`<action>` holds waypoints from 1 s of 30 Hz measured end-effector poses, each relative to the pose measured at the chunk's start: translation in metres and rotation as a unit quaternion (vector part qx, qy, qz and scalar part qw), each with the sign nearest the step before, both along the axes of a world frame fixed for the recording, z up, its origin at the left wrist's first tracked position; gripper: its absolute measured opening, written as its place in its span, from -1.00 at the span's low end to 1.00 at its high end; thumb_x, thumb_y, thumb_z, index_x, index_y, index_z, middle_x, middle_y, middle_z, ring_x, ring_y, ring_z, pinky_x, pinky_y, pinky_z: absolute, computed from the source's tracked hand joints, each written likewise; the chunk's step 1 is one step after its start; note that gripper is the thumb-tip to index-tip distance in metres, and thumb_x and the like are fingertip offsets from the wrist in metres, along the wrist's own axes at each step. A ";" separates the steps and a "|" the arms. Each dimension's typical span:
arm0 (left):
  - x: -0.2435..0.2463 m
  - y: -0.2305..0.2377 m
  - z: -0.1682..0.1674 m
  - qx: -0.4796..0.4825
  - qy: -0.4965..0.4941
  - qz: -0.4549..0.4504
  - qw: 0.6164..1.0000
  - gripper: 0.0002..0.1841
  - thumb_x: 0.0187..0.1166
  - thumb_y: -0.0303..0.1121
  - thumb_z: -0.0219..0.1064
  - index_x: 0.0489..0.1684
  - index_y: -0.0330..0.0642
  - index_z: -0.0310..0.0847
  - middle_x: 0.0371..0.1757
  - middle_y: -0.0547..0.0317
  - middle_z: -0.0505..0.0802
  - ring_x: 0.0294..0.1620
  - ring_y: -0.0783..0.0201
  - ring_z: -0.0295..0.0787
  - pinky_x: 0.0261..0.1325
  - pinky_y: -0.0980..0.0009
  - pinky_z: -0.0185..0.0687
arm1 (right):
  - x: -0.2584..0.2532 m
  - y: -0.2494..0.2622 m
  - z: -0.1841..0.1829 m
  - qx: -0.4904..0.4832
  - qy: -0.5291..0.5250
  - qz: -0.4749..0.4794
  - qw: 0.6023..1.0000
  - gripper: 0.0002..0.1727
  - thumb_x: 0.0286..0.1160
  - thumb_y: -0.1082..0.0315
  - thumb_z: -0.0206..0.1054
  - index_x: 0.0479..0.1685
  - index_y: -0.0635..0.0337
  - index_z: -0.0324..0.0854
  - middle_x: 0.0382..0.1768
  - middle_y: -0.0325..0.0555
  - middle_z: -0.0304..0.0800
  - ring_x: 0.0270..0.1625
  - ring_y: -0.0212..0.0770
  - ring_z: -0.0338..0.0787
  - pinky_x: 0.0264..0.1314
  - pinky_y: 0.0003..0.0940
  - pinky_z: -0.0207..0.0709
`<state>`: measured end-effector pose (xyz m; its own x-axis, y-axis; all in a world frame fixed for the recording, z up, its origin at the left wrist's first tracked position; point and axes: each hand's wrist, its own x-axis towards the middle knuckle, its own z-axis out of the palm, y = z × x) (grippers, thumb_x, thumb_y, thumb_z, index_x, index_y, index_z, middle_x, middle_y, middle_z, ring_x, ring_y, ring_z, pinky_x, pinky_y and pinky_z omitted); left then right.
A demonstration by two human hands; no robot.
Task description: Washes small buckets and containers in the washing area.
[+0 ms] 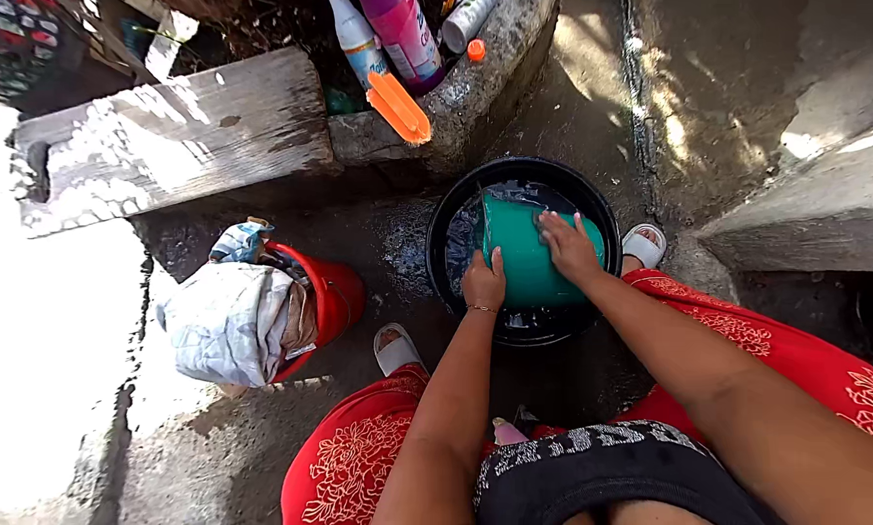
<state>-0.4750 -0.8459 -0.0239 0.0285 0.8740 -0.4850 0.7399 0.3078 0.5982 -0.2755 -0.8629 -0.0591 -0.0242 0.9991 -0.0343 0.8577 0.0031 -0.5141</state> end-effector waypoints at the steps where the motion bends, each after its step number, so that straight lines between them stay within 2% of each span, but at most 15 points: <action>1: 0.000 0.000 -0.001 0.004 -0.003 -0.001 1.000 -0.43 0.89 -0.01 -0.04 0.26 -0.42 0.62 0.05 -0.35 0.85 0.20 -0.25 0.81 0.33 -0.23 0.58 | 0.002 0.014 0.008 -0.043 0.045 -0.054 0.997 -0.53 0.90 0.29 -0.07 0.54 0.31 0.58 0.60 0.13 0.59 0.74 0.12 0.45 0.87 0.24 -0.03; 3: 0.000 0.001 0.001 0.000 -0.007 -0.003 1.000 -0.42 0.90 -0.01 -0.07 0.30 -0.43 0.61 0.08 -0.37 0.84 0.25 -0.26 0.79 0.38 -0.22 0.56 | -0.005 0.035 0.022 -0.083 0.159 -0.137 0.974 -0.52 0.92 0.24 -0.06 0.40 0.38 0.66 0.41 0.24 0.73 0.56 0.14 0.64 0.73 0.14 0.26; 4: 0.000 0.002 0.002 -0.002 -0.007 -0.005 1.000 -0.41 0.90 -0.02 -0.09 0.31 -0.44 0.60 0.09 -0.37 0.84 0.26 -0.27 0.78 0.40 -0.22 0.55 | -0.016 0.039 0.029 -0.079 0.218 -0.151 0.961 -0.53 0.91 0.24 -0.04 0.30 0.42 0.68 0.27 0.30 0.78 0.42 0.14 0.72 0.59 0.12 0.39; 5: 0.000 0.002 0.003 -0.002 -0.003 -0.007 1.000 -0.41 0.90 -0.02 -0.11 0.30 -0.44 0.60 0.08 -0.36 0.84 0.25 -0.26 0.79 0.39 -0.22 0.56 | -0.030 0.038 0.037 -0.074 0.254 -0.133 0.955 -0.54 0.92 0.25 -0.05 0.29 0.43 0.67 0.27 0.28 0.77 0.40 0.10 0.72 0.58 0.09 0.42; 6: 0.001 0.002 0.003 -0.002 0.002 -0.009 1.000 -0.42 0.91 -0.04 -0.12 0.29 -0.44 0.60 0.08 -0.35 0.85 0.24 -0.26 0.79 0.37 -0.21 0.57 | -0.044 0.034 0.039 -0.055 0.267 -0.090 0.958 -0.56 0.90 0.30 -0.04 0.34 0.41 0.66 0.35 0.21 0.76 0.49 0.04 0.69 0.70 0.05 0.35; 7: 0.001 0.002 0.003 -0.002 0.006 -0.011 1.000 -0.44 0.91 -0.06 -0.11 0.28 -0.44 0.60 0.07 -0.35 0.84 0.23 -0.26 0.80 0.35 -0.21 0.58 | -0.057 0.029 0.034 -0.027 0.252 -0.028 0.967 -0.57 0.87 0.36 -0.02 0.41 0.39 0.64 0.49 0.14 0.69 0.66 0.01 0.56 0.86 0.05 0.13; 9: 0.001 0.001 0.002 0.001 0.016 -0.018 1.000 -0.49 0.89 -0.14 -0.08 0.29 -0.46 0.58 0.06 -0.36 0.85 0.21 -0.26 0.81 0.32 -0.20 0.61 | -0.070 0.026 0.014 0.045 0.165 0.062 0.983 -0.56 0.82 0.36 0.05 0.54 0.30 0.59 0.63 0.05 0.56 0.79 0.03 0.38 0.91 0.13 -0.03; 12: -0.001 0.003 0.002 -0.002 0.021 -0.033 0.999 -0.54 0.85 -0.20 -0.02 0.30 -0.48 0.56 0.03 -0.36 0.85 0.19 -0.26 0.82 0.30 -0.20 0.61 | -0.066 0.050 0.000 0.048 0.104 0.089 0.989 -0.52 0.84 0.31 -0.01 0.61 0.19 0.54 0.71 -0.06 0.47 0.83 0.05 0.30 0.89 0.22 -0.05; 16: -0.004 0.001 -0.008 0.024 -0.017 -0.026 0.999 -0.47 0.86 -0.08 0.04 0.24 -0.50 0.61 -0.03 -0.38 0.85 0.13 -0.28 0.83 0.28 -0.22 0.62 | -0.058 0.102 0.009 -0.106 0.098 0.054 0.988 -0.50 0.93 0.28 -0.16 0.68 0.12 0.47 0.75 -0.12 0.42 0.85 0.02 0.26 0.89 0.07 0.02; 18: -0.009 0.002 -0.008 0.017 -0.028 -0.024 0.999 -0.43 0.84 -0.01 0.10 0.23 -0.51 0.61 -0.02 -0.38 0.85 0.15 -0.27 0.82 0.33 -0.20 0.61 | -0.063 0.103 0.011 -0.117 0.090 0.049 0.988 -0.49 0.93 0.28 -0.17 0.70 0.10 0.45 0.76 -0.13 0.39 0.85 0.02 0.25 0.88 0.12 0.01; 22: -0.010 0.005 -0.009 0.025 -0.058 -0.025 0.998 -0.42 0.85 -0.04 0.06 0.26 -0.54 0.61 0.03 -0.43 0.83 0.22 -0.29 0.79 0.39 -0.21 0.55 | -0.066 0.047 0.008 0.042 0.120 0.125 0.984 -0.52 0.69 0.37 0.06 0.52 0.09 0.66 0.69 -0.11 0.51 0.86 0.04 0.23 0.88 0.33 -0.15; 24: -0.009 0.000 -0.014 0.028 -0.057 -0.021 0.998 -0.37 0.85 0.02 0.02 0.31 -0.54 0.59 0.05 -0.45 0.83 0.22 -0.32 0.78 0.37 -0.25 0.55 | -0.063 0.036 -0.001 0.072 0.136 0.149 0.977 -0.55 0.64 0.31 0.14 0.41 0.02 0.76 0.64 -0.14 0.58 0.84 0.10 0.27 0.85 0.40 -0.17; 26: -0.009 0.002 -0.015 0.023 -0.047 -0.017 0.998 -0.32 0.81 0.11 0.04 0.30 -0.51 0.60 0.03 -0.42 0.83 0.19 -0.31 0.79 0.34 -0.26 0.57 | -0.060 0.051 0.000 0.039 0.166 0.125 0.977 -0.64 0.69 0.19 0.21 0.28 -0.06 0.85 0.60 -0.24 0.63 0.83 0.06 0.29 0.86 0.42 -0.21; 27: -0.009 0.004 -0.013 0.020 -0.043 -0.017 0.999 -0.32 0.79 0.12 0.09 0.25 -0.50 0.62 0.00 -0.41 0.83 0.16 -0.31 0.79 0.31 -0.26 0.58 | -0.060 0.064 0.003 0.009 0.188 0.094 0.978 -0.67 0.69 0.18 0.24 0.18 -0.01 0.89 0.57 -0.22 0.66 0.82 0.05 0.32 0.85 0.43 -0.20; 30: -0.006 0.006 -0.010 0.008 -0.043 -0.019 0.999 -0.33 0.76 0.14 0.15 0.20 -0.48 0.64 -0.04 -0.37 0.84 0.13 -0.29 0.80 0.30 -0.26 0.58 | -0.059 0.094 0.011 -0.060 0.202 -0.019 0.977 -0.65 0.74 0.15 0.25 0.17 0.10 0.88 0.50 -0.15 0.73 0.72 0.02 0.50 0.86 0.20 0.06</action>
